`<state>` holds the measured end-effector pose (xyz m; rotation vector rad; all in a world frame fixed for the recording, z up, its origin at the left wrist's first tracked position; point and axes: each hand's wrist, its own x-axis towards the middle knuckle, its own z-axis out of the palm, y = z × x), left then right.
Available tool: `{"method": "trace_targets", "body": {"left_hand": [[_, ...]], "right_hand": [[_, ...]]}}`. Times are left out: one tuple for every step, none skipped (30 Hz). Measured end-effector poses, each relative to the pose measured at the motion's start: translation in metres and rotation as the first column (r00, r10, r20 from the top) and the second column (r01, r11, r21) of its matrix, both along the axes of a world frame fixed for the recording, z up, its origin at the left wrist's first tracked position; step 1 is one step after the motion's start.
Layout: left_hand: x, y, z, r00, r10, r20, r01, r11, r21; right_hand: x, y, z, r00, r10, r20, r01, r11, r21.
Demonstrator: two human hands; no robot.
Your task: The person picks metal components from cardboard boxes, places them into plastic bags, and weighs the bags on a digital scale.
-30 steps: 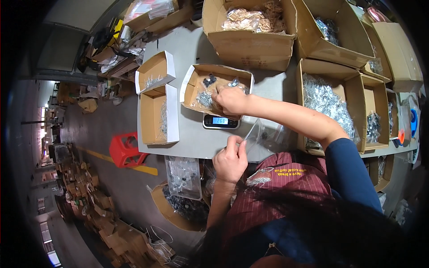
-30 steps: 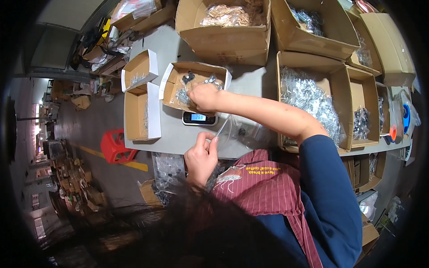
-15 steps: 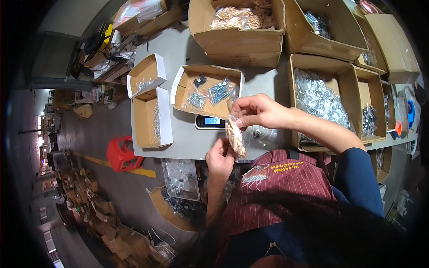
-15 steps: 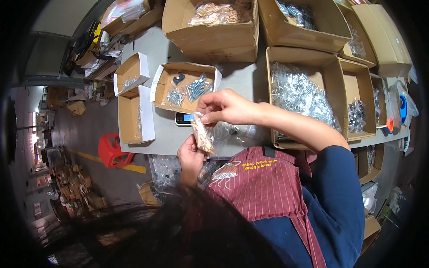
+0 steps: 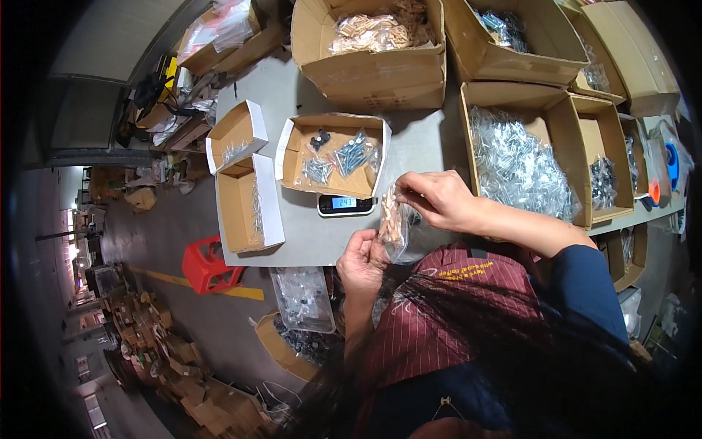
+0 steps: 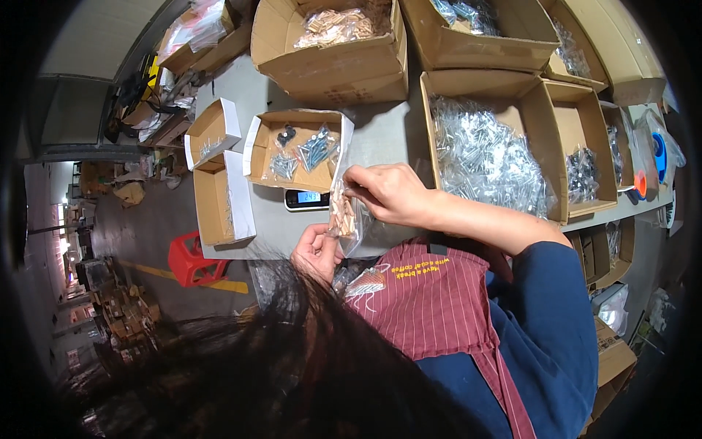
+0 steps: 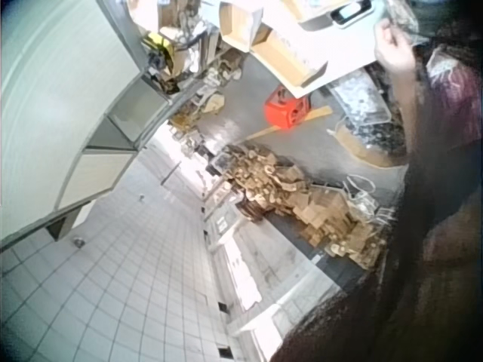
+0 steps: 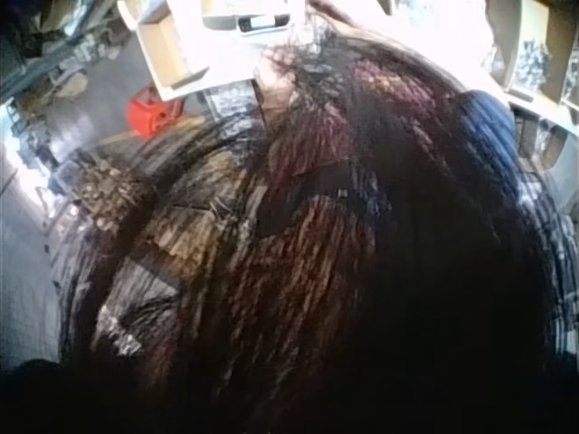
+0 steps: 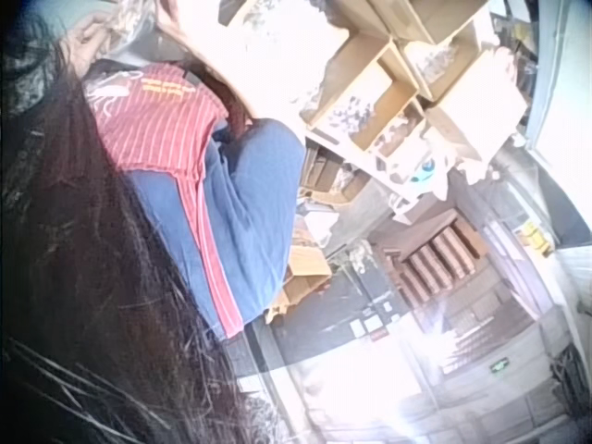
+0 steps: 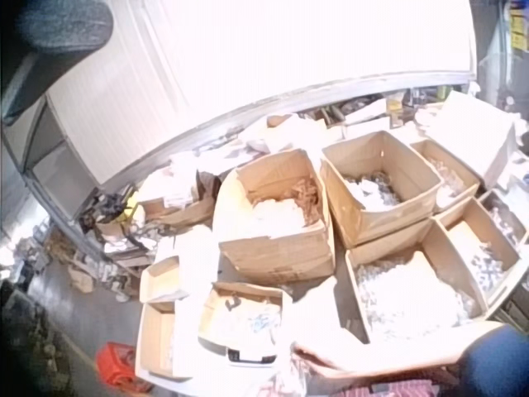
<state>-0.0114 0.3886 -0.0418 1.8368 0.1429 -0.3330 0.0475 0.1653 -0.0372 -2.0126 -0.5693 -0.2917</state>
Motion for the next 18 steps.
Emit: {"method": "trace_targets", "body": {"left_hand": [[-0.002,-0.001,-0.001,1.000,-0.011,0.015,0.012,0.999,-0.049],[-0.003,-0.002,-0.002,0.999,-0.021,0.031,0.023,0.995,-0.097],[-0.005,-0.002,0.000,1.000,-0.021,-0.012,0.019,0.990,-0.140],[-0.005,-0.003,0.002,1.000,-0.021,-0.012,0.019,0.990,-0.139],[-0.005,-0.005,0.003,0.999,0.005,-0.036,-0.011,0.984,-0.179],[-0.004,-0.006,0.004,0.998,0.028,-0.062,-0.041,0.975,-0.218],[-0.005,-0.005,0.006,0.998,0.029,-0.062,-0.042,0.975,-0.219],[-0.006,-0.004,0.008,0.995,0.020,-0.099,-0.043,0.971,-0.235],[-0.007,-0.004,0.011,0.991,0.010,-0.136,-0.044,0.967,-0.251],[-0.006,-0.006,0.013,0.991,0.008,-0.135,-0.043,0.967,-0.252],[-0.006,-0.009,0.017,0.985,0.008,-0.170,-0.050,0.968,-0.246],[-0.006,-0.011,0.018,0.979,0.007,-0.205,-0.057,0.969,-0.239],[-0.006,-0.012,0.015,0.984,-0.004,-0.177,-0.037,0.973,-0.229],[-0.006,-0.011,0.015,0.984,-0.007,-0.177,-0.034,0.973,-0.228],[-0.005,-0.010,0.015,0.982,-0.007,-0.188,-0.035,0.975,-0.220],[-0.005,-0.010,0.016,0.980,-0.008,-0.200,-0.036,0.976,-0.214],[-0.005,-0.005,0.011,0.983,-0.001,-0.184,-0.052,0.959,-0.278],[-0.005,-0.004,0.010,0.983,-0.003,-0.185,-0.049,0.959,-0.279]], "right_hand": [[-0.002,0.001,-0.001,1.000,-0.020,0.008,0.020,0.999,-0.024],[-0.004,0.002,-0.001,1.000,-0.020,0.007,0.020,0.999,-0.025],[-0.008,0.003,-0.002,0.995,0.014,0.095,-0.011,1.000,-0.026],[-0.011,0.004,-0.002,0.982,0.047,0.183,-0.042,0.999,-0.027],[-0.015,0.007,-0.003,0.972,0.045,0.231,-0.045,0.999,-0.004],[-0.016,0.009,-0.003,0.972,0.045,0.231,-0.045,0.999,-0.004],[-0.018,0.010,-0.004,0.995,0.023,0.097,-0.029,0.998,0.060],[-0.019,0.011,-0.003,0.999,0.009,-0.040,-0.004,0.993,0.121],[-0.019,0.009,-0.003,0.983,-0.025,-0.182,0.043,0.995,0.092],[-0.015,0.011,-0.006,0.969,-0.055,-0.239,0.100,0.979,0.177],[-0.012,0.009,-0.007,0.926,-0.041,-0.375,0.127,0.970,0.207],[-0.011,0.007,-0.006,0.864,-0.021,-0.503,0.159,0.959,0.233],[-0.012,0.008,-0.009,0.864,-0.023,-0.503,0.161,0.959,0.233],[-0.013,0.009,-0.013,0.916,-0.052,-0.398,0.143,0.968,0.204],[-0.013,0.009,-0.018,0.955,-0.075,-0.286,0.129,0.976,0.173],[-0.014,0.009,-0.023,0.955,-0.079,-0.286,0.132,0.976,0.171],[-0.016,0.008,-0.027,0.989,-0.041,-0.143,0.056,0.993,0.103],[-0.017,0.006,-0.030,1.000,0.009,-0.001,-0.009,1.000,0.023]]}}
